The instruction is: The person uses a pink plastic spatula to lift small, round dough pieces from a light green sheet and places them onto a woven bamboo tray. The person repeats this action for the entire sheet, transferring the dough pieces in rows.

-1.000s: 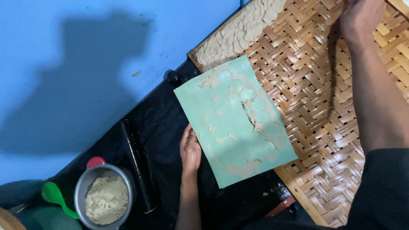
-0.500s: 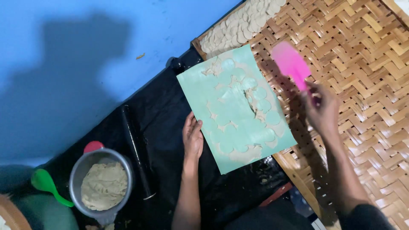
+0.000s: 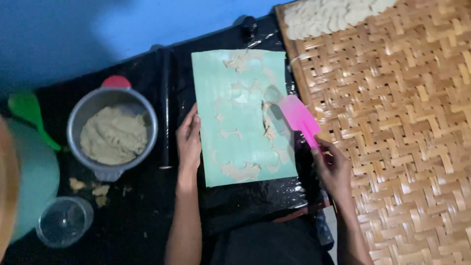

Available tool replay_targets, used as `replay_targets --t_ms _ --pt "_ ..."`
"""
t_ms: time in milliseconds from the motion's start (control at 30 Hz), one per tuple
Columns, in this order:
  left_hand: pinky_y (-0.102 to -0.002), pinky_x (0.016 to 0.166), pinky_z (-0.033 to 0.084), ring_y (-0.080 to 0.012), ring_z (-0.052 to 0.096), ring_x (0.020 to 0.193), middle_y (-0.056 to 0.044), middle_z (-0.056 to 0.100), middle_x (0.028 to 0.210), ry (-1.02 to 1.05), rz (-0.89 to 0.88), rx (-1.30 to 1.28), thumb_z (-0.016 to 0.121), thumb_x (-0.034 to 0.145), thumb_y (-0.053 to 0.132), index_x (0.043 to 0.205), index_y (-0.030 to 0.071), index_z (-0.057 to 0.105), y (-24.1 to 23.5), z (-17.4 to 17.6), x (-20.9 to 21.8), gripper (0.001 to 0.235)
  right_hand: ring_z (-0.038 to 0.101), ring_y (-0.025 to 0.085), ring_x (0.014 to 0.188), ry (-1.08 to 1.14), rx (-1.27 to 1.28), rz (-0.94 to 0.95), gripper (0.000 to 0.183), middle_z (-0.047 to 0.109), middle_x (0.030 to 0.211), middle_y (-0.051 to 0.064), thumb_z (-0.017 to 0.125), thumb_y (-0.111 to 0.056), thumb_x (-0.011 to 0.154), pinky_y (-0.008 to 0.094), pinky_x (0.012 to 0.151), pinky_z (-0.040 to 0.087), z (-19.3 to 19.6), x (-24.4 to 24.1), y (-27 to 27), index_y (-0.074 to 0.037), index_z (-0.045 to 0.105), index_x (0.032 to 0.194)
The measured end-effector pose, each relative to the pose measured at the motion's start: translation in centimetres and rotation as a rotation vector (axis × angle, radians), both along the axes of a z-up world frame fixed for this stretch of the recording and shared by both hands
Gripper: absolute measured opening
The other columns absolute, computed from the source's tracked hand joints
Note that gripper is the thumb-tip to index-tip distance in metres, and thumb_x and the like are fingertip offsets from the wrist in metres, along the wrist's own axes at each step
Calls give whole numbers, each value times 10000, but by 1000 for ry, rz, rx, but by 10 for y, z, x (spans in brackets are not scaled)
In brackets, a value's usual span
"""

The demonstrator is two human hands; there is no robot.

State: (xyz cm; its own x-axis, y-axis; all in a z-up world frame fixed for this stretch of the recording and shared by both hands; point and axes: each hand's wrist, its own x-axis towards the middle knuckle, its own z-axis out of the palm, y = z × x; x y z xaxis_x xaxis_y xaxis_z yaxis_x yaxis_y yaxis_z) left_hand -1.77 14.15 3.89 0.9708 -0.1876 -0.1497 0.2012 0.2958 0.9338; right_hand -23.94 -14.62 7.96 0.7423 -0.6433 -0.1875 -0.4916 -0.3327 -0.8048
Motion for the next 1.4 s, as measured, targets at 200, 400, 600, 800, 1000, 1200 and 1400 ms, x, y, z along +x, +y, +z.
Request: replay_targets --t_ms 200,400,600,800,1000,1200,1400 --pt "-314 985 526 -233 668 1193 -189 670 1361 -299 95 552 586 1058 187 1459 11 542 35 7 -41 441 675 133 813 -104 -271 179 326 744 1013 146 662 -137 1019 290 725 540 -13 -4 25 -8 672 1319" --pt "-320 675 560 -192 706 751 -98 738 902 -237 185 761 763 904 188 1102 22 645 38 44 -72 284 693 183 821 17 -331 124 312 747 1010 179 671 -145 1039 323 736 549 -14 -16 29 -8 691 1318" --pt "-337 539 516 -177 678 560 -83 711 694 -117 97 861 814 905 193 836 14 668 34 32 -81 241 566 126 490 87 -232 250 307 753 868 80 638 -120 1018 304 405 457 -15 -12 62 -59 677 1316" --pt "-297 480 497 -123 653 524 -60 700 696 -231 47 874 792 877 284 788 42 648 27 20 -96 296 435 70 544 -9 -147 351 293 623 757 32 679 -104 963 239 479 370 17 5 103 -20 699 1243" --pt "-222 365 302 -86 425 390 6 502 521 525 -215 -49 592 1015 467 667 90 565 29 10 -90 514 402 61 557 189 371 259 320 503 667 -32 591 -153 1001 234 476 317 -5 -13 90 -69 664 1301" --pt "-208 328 266 -84 324 320 27 385 436 729 -486 -685 403 1103 593 541 125 443 18 -10 -98 733 469 73 603 139 201 386 237 575 673 12 667 -133 976 245 531 399 -18 -19 101 -19 698 1181" --pt "-224 358 284 -106 302 334 -1 363 426 889 -665 -1021 254 1108 652 543 95 450 11 -7 -105 817 636 116 621 53 -25 304 267 765 793 79 686 -105 951 272 565 518 -20 -10 114 -31 669 1207"
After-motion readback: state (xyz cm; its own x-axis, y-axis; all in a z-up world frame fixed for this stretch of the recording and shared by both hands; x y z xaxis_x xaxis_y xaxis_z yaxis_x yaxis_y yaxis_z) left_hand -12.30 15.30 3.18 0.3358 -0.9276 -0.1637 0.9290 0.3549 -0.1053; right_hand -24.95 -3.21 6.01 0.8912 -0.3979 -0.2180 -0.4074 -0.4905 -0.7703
